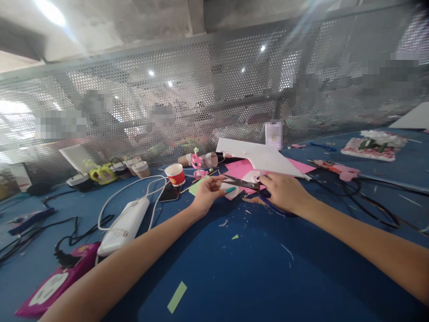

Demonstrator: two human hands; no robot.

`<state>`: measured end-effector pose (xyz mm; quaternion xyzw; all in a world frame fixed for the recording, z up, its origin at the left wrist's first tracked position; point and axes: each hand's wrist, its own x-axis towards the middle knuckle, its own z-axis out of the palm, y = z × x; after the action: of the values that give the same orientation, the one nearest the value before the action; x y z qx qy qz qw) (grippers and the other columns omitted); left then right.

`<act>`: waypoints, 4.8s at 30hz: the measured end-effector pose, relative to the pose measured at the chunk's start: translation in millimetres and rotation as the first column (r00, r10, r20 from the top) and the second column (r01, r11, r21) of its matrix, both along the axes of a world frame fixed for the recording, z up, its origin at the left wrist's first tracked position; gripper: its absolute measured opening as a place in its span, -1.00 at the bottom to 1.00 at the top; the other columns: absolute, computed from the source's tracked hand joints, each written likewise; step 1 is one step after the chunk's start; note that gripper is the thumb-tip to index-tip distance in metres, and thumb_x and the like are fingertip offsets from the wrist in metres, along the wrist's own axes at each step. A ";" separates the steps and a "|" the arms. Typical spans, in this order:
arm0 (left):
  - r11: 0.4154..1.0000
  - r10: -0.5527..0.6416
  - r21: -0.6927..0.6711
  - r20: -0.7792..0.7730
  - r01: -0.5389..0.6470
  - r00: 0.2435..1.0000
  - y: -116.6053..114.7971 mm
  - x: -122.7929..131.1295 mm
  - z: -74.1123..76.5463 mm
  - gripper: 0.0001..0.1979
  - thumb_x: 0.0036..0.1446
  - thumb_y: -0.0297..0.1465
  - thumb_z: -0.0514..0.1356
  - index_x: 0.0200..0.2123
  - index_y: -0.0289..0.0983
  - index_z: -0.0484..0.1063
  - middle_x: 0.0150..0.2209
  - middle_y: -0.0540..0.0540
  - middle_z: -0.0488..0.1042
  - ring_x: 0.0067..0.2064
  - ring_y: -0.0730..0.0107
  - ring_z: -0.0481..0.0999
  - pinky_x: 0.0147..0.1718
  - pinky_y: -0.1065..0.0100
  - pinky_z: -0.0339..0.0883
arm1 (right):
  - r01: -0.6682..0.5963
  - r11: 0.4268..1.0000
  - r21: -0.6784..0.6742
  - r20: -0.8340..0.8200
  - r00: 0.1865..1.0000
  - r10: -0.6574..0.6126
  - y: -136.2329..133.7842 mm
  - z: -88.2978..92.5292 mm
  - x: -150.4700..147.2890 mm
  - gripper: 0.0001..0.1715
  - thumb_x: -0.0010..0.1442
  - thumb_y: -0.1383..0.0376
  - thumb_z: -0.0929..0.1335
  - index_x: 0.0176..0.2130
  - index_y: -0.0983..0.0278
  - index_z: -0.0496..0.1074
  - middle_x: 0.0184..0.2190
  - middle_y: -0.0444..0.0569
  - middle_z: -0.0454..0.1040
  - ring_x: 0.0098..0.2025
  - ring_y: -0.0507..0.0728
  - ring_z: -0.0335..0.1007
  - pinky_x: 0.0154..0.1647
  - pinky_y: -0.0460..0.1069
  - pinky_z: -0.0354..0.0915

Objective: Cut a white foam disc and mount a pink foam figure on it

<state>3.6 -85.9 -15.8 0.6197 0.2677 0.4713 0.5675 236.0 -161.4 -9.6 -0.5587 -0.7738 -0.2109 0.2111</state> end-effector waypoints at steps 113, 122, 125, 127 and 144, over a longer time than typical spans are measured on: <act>0.990 -0.011 -0.141 0.050 0.018 0.999 -5.6 -3.2 4.3 -0.57 -0.33 -0.45 0.45 -0.31 -0.33 0.43 -0.35 -0.05 0.53 -0.36 0.37 0.55 -0.39 0.33 0.49 | 0.055 0.998 -0.020 -0.008 0.998 -0.055 1.3 -6.0 -3.3 -0.33 0.20 -0.08 0.15 -0.12 0.40 0.45 -0.46 0.19 0.48 -0.47 0.21 0.38 -0.56 -0.01 0.00; 0.994 0.005 -0.113 0.048 0.001 0.999 -0.8 -1.9 1.1 -0.56 -0.31 -0.47 0.43 -0.25 -0.31 0.46 -0.34 -0.06 0.54 -0.34 0.40 0.52 -0.35 0.38 0.44 | 0.111 0.993 -0.040 -0.037 0.993 -0.113 0.4 -5.0 -5.3 -0.34 0.20 -0.07 0.15 -0.17 0.42 0.46 -0.51 0.18 0.48 -0.53 0.20 0.37 -0.59 -0.01 -0.01; 0.994 0.005 -0.113 0.072 0.003 0.997 0.3 -1.6 0.4 -0.61 -0.30 -0.47 0.43 -0.30 -0.30 0.45 -0.33 -0.06 0.53 -0.32 0.40 0.52 -0.33 0.38 0.44 | 0.122 0.990 -0.067 -0.103 0.986 -0.128 0.4 -2.4 -1.5 -0.38 0.21 -0.03 0.15 -0.14 0.43 0.44 -0.47 0.18 0.51 -0.46 0.23 0.42 -0.56 0.00 0.07; 0.993 -0.008 -0.115 0.096 0.019 0.995 0.3 -1.8 0.4 -0.60 -0.29 -0.47 0.42 -0.28 -0.28 0.44 -0.29 -0.05 0.53 -0.29 0.38 0.52 -0.30 0.35 0.45 | 0.108 0.992 -0.060 -0.119 0.986 -0.115 0.5 -0.5 1.3 -0.38 0.21 -0.02 0.15 -0.11 0.43 0.42 -0.42 0.19 0.53 -0.40 0.26 0.45 -0.52 0.02 0.13; 0.998 -0.031 -0.057 0.059 0.035 0.998 -2.2 0.3 0.1 -0.59 -0.33 -0.43 0.45 -0.38 -0.32 0.36 -0.32 -0.01 0.49 -0.37 0.41 0.53 -0.35 0.30 0.50 | 0.070 0.994 0.080 0.081 0.994 -0.077 5.1 -8.0 1.2 -0.48 0.18 0.02 0.22 -0.18 0.41 0.43 -0.32 0.24 0.49 -0.36 0.25 0.41 -0.51 0.01 0.10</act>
<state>3.9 -88.1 -15.6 0.5935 0.2542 0.4719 0.6004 237.2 -156.3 -17.6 -0.5689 -0.7522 -0.2714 0.1920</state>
